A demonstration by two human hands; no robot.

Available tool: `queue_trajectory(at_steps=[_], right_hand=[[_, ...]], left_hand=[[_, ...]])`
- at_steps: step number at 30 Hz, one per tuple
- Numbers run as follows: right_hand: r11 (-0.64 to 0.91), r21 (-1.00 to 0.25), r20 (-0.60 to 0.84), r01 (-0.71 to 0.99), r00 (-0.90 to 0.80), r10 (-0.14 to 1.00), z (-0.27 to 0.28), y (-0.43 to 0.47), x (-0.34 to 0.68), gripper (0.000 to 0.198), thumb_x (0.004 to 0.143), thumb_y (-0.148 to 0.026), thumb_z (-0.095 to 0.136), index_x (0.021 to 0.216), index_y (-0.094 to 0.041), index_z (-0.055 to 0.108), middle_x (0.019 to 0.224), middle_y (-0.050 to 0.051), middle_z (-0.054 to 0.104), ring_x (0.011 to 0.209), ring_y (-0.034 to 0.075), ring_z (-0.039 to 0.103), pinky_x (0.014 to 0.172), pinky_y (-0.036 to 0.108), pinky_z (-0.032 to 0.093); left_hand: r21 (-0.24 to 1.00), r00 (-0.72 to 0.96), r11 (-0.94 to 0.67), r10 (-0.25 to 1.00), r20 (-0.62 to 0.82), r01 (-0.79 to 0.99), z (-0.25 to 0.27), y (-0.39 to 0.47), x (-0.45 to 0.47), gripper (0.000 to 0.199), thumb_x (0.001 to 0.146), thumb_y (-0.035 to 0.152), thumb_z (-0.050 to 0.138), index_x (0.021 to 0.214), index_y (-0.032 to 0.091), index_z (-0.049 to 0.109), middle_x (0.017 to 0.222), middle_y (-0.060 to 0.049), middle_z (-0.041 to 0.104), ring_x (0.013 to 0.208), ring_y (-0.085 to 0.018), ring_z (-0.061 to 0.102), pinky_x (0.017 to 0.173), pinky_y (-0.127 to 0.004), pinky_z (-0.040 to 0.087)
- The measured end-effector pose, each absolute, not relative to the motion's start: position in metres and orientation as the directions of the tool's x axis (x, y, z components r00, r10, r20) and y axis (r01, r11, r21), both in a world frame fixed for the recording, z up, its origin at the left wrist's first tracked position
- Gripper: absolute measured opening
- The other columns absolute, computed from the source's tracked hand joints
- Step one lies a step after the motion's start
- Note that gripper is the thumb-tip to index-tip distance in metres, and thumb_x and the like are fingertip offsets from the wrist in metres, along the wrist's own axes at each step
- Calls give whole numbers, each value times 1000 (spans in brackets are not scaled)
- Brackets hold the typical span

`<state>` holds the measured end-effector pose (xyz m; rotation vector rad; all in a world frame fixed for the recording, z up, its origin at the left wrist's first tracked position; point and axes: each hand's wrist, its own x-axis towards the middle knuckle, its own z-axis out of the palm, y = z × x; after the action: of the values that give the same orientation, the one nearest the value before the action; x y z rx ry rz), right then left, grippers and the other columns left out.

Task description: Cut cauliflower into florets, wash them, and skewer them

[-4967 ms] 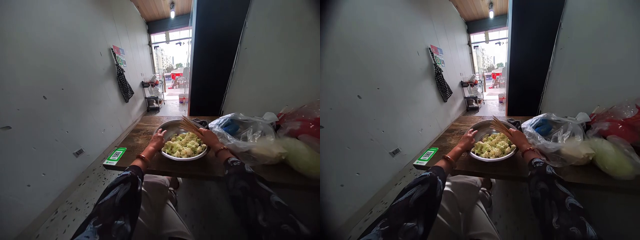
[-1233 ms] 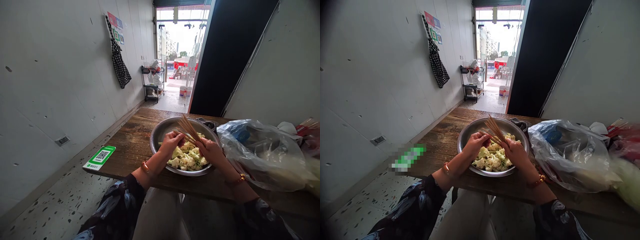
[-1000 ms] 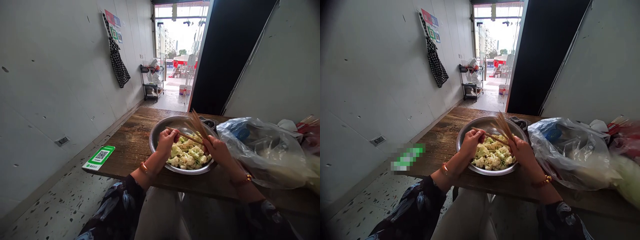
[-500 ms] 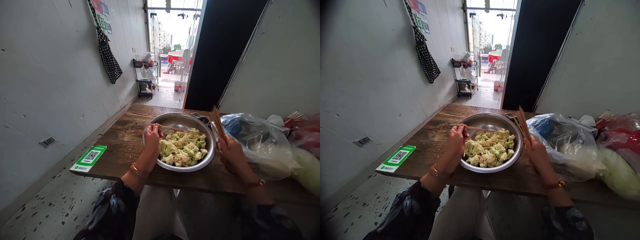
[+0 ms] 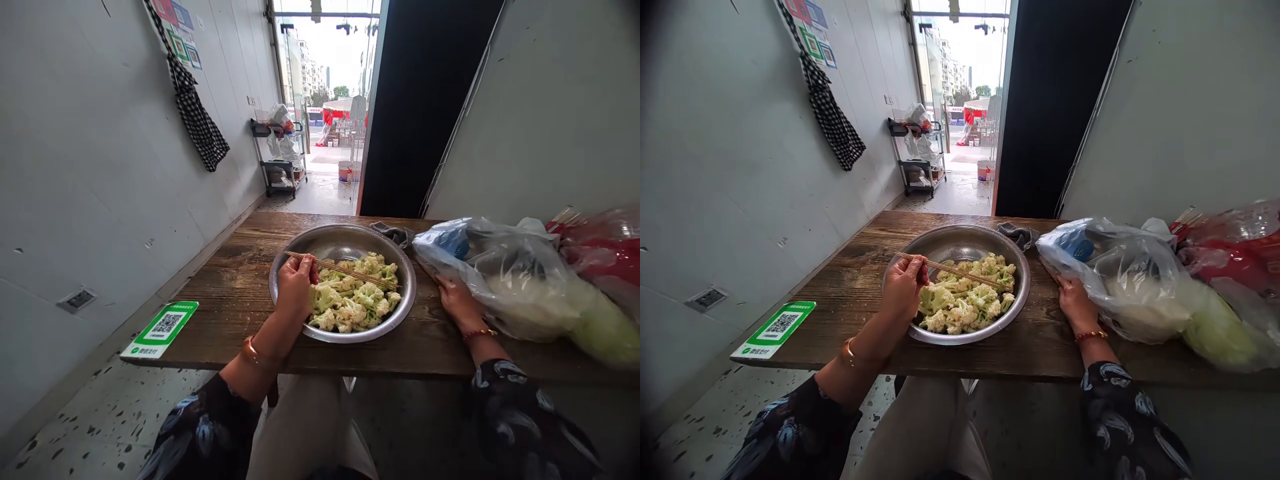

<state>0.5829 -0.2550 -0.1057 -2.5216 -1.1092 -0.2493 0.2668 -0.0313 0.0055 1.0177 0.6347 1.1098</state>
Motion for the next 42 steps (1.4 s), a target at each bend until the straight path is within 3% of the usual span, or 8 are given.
queue_trajectory(at_steps=[6,12,15,18,24,32,37,42], right_hand=[[-570,-426,254,702,698,670,-89,-256,591,41,88,-28,52,123,-13,68,117,17,70,111,30,64,98,42,48],[-254,-806,298,534,738,606,-44,-250,542,43,91,-48,50,116,-19,70,103,10,76,89,24,72,78,37,56],[-164,-763,431,626,680,593,-8,-243,499,38,92,-48,52,112,-22,71,103,8,76,89,22,71,80,36,55],[-83,-638,508,766,499,702,18,-227,458,33,94,-43,52,107,-23,73,107,7,75,93,21,69,81,34,53],[-78,-488,390,869,297,872,16,-188,419,29,92,-35,54,106,-19,74,101,8,75,90,24,68,80,35,49],[-147,-656,254,740,400,881,14,-193,416,31,89,-44,55,85,-19,73,72,4,73,68,20,66,65,30,45],[-152,-764,187,627,440,878,5,-201,422,40,88,-52,54,83,-17,72,70,5,71,62,19,61,59,29,44],[-186,-744,232,642,509,829,-1,-207,424,40,90,-53,51,89,-18,71,73,5,72,64,20,63,59,30,45]], left_hand=[[911,372,98,926,64,-402,7,-34,269,20,75,29,73,69,15,60,56,3,54,47,-7,44,47,-20,35],[894,427,139,902,62,-426,6,-35,272,20,74,29,73,70,12,62,57,2,56,46,-6,46,47,-20,34],[888,463,178,885,44,-424,5,-35,273,19,73,27,74,71,12,63,57,1,58,46,-6,47,46,-20,34],[890,487,184,872,48,-418,5,-37,274,20,73,28,74,69,11,64,56,0,58,44,-6,46,45,-20,33],[889,507,193,860,50,-415,4,-39,273,22,71,30,75,70,10,66,55,0,59,44,-5,46,44,-20,32],[897,574,188,814,86,-401,1,-41,271,35,68,43,79,64,12,65,56,-2,61,44,-6,46,44,-21,32],[910,607,136,781,144,-391,0,-44,270,38,70,48,78,65,12,67,55,-3,61,45,-7,47,46,-21,34],[919,636,148,760,131,-367,-1,-43,271,36,71,46,77,67,11,67,56,-3,61,45,-7,48,46,-22,33]])
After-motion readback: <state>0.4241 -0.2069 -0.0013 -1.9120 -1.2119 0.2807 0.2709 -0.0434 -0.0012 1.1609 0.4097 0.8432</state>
